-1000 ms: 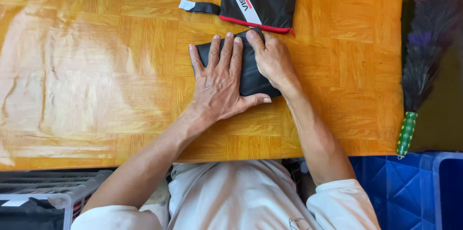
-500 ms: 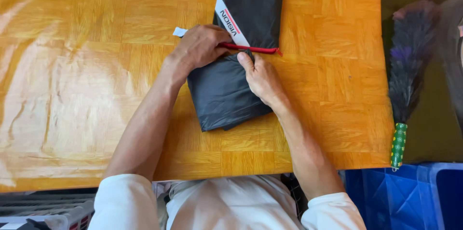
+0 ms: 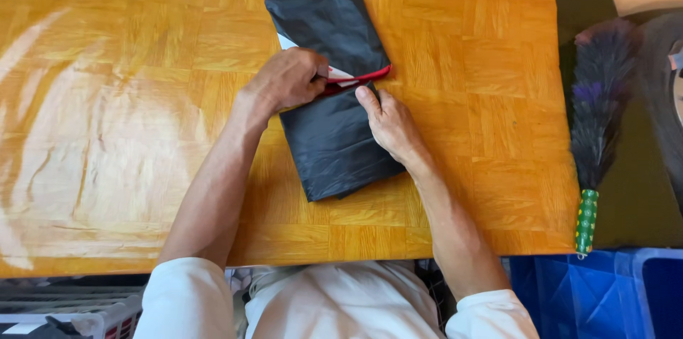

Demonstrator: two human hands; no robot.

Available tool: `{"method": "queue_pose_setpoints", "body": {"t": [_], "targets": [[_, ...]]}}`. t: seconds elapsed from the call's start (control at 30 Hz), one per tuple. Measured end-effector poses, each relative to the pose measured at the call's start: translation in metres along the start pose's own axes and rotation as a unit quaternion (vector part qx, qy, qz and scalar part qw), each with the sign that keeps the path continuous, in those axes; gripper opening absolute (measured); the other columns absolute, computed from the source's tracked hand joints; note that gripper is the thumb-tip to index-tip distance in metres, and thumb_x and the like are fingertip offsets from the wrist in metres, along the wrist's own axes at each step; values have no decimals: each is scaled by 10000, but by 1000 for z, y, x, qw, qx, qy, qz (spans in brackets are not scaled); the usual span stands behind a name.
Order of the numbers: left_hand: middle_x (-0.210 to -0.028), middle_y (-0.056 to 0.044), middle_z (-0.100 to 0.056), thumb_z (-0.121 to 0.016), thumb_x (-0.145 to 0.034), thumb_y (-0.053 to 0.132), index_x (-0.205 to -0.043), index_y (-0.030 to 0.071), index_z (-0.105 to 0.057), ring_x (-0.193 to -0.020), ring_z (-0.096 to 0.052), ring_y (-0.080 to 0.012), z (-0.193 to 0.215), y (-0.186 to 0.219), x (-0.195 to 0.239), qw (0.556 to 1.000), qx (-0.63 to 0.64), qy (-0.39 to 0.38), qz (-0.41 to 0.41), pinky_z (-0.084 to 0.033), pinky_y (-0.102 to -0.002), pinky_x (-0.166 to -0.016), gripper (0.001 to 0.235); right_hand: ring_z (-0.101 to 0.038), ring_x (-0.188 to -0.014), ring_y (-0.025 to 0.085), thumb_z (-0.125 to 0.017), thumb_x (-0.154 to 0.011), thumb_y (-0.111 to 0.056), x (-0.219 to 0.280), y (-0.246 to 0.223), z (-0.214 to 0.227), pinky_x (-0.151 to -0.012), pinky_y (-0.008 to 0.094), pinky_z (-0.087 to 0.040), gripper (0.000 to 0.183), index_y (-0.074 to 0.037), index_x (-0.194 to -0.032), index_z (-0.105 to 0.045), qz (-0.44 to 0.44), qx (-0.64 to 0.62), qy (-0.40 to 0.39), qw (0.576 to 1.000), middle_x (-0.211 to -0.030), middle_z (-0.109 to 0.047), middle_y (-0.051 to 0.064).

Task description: The person folds a long black fabric item on a wooden table, then places it into a black zippered pouch labeled VISION. The person smooths the fabric, folds it multiple times, and zips the pouch closed.

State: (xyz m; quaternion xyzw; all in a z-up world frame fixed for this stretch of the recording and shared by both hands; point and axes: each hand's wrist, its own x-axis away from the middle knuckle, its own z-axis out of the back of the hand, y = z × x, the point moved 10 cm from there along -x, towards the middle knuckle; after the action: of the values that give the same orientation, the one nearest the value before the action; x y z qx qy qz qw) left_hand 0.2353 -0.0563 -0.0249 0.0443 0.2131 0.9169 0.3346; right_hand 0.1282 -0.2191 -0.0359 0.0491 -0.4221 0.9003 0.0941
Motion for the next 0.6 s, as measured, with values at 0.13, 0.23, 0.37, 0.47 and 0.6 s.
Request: {"method": "queue_pose_setpoints", "body": {"t": [0.13, 0.23, 0.37, 0.47, 0.6], "targets": [[-915, -141, -735, -706, -833, 161, -1004, 131, -627, -967, -710, -422, 14, 15, 10, 1000, 30, 8, 2, -563, -532, -863, 191, -665, -1068, 469, -419, -1036, -674, 4, -7, 2, -889, 544, -503, 663, -53, -995, -651, 13, 3, 2, 1000, -985, -700, 277], [-914, -104, -755, -697, -826, 88, -1024, 128, -585, -988, -707, -410, 21, 22, 12, 998, 67, -8, -5, -555, -516, -888, 231, -706, -914, 319, -558, -990, -662, 4, 3, 6, -793, 424, -532, 580, -92, -1019, -665, -6, -33, 29, 999, -871, -701, 178], [-892, -102, -770, -693, -828, 27, -962, 113, -639, -960, -724, -391, 38, 32, 20, 995, 98, -15, 3, -561, -474, -887, 169, -705, -1043, 373, -618, -953, -707, 0, 12, 9, -876, 444, -539, 714, -73, -1280, -582, -28, -64, 47, 997, -1064, -711, 245], [-896, -48, -773, -714, -805, 44, -986, 131, -645, -970, -723, -341, 44, 35, 26, 994, 106, -35, 3, -569, -462, -868, 212, -422, -1391, 559, -645, -961, -610, 9, -10, 16, -1167, 583, -367, 1016, 45, -1594, -196, -24, -101, 35, 994, -1557, -308, 432], [-880, -61, -784, -728, -799, 5, -965, 124, -704, -944, -738, -318, 51, 35, 30, 990, 122, -65, 23, -576, -421, -848, 206, -490, -1203, 335, -689, -952, -586, 4, -19, 17, -1057, 427, -423, 729, -17, -1369, -503, 0, -189, 23, 982, -1268, -499, 206]]}}
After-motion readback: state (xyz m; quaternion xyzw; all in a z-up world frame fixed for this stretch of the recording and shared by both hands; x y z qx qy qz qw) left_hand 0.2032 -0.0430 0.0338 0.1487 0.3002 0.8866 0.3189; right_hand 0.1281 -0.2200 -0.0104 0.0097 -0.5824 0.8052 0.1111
